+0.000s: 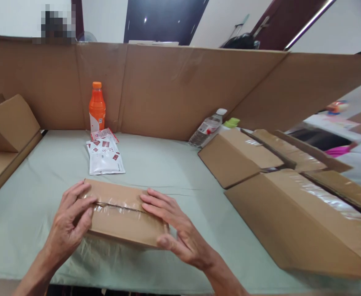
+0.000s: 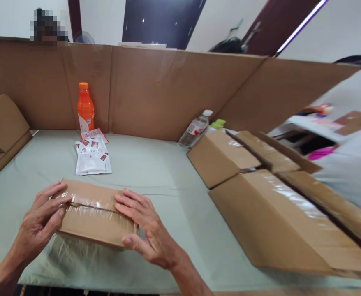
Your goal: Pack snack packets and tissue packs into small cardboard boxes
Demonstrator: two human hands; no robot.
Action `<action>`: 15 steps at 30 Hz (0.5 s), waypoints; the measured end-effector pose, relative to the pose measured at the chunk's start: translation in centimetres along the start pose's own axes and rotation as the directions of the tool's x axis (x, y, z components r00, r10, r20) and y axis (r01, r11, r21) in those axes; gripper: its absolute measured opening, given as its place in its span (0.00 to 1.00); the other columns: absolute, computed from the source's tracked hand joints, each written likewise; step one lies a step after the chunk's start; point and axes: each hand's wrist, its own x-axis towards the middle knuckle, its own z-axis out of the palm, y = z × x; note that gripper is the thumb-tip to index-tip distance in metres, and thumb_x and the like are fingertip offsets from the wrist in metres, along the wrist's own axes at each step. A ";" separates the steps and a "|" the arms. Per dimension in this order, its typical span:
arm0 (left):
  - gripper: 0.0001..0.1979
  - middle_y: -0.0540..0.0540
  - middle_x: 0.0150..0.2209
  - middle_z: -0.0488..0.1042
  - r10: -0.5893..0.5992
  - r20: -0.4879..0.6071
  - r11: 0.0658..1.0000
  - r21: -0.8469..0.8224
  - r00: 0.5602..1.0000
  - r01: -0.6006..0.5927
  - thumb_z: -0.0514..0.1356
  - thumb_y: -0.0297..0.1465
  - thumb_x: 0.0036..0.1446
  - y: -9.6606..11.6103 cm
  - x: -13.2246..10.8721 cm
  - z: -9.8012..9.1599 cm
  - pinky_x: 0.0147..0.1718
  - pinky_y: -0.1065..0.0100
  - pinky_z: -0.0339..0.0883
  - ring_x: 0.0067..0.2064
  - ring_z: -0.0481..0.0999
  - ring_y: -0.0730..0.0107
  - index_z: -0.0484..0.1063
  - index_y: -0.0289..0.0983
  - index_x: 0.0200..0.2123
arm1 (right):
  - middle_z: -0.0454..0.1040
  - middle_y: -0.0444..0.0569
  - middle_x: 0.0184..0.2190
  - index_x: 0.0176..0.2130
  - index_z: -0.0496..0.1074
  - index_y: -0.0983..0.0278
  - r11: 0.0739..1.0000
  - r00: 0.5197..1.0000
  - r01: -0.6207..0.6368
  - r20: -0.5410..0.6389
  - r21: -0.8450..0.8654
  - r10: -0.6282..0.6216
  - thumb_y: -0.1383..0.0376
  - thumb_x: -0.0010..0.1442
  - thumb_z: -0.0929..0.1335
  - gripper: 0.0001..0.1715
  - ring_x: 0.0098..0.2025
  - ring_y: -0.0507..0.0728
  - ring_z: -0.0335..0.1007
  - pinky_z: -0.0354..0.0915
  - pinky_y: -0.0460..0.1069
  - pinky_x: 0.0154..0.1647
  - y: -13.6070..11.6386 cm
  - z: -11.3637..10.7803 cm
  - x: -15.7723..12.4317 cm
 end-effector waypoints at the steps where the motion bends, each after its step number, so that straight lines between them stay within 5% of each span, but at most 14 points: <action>1: 0.15 0.42 0.62 0.72 0.015 0.010 1.000 -0.015 1.000 -0.015 0.53 0.25 0.72 -0.1 0.0 0.0 0.63 0.51 0.70 0.68 0.67 0.56 0.73 0.45 0.54 | 0.69 0.54 0.68 0.69 0.64 0.56 0.999 1.000 0.006 0.020 -0.054 -0.005 0.43 0.73 0.61 0.35 0.74 0.66 0.56 0.57 0.64 0.71 -0.3 0.1 -0.5; 8: 0.14 0.45 0.62 0.74 0.060 0.068 0.998 -0.018 0.996 -0.058 0.54 0.28 0.72 -1.0 0.8 -0.7 0.63 0.53 0.71 0.68 0.68 0.58 0.73 0.46 0.54 | 0.61 0.59 0.72 0.73 0.57 0.61 0.941 0.984 0.114 0.169 -0.318 -0.062 0.36 0.66 0.64 0.50 0.76 0.68 0.47 0.53 0.67 0.72 -0.6 -0.1 -0.7; 12: 0.18 0.46 0.67 0.69 0.088 0.134 0.996 0.009 0.987 -0.090 0.56 0.39 0.70 -2.7 0.6 -1.6 0.62 0.42 0.72 0.68 0.68 0.48 0.70 0.51 0.61 | 0.62 0.61 0.72 0.69 0.63 0.63 0.925 0.969 0.153 0.235 -0.349 -0.071 0.38 0.64 0.68 0.48 0.76 0.68 0.47 0.52 0.68 0.72 -0.2 -0.2 0.7; 15: 0.26 0.49 0.72 0.62 0.093 0.221 0.995 0.018 0.971 -0.099 0.56 0.42 0.68 -4.5 0.0 -1.9 0.66 0.29 0.61 0.72 0.62 0.40 0.63 0.57 0.68 | 0.64 0.60 0.70 0.66 0.68 0.62 0.925 0.972 0.177 0.209 -0.336 -0.110 0.40 0.62 0.70 0.44 0.76 0.67 0.48 0.57 0.64 0.69 0.4 0.1 1.2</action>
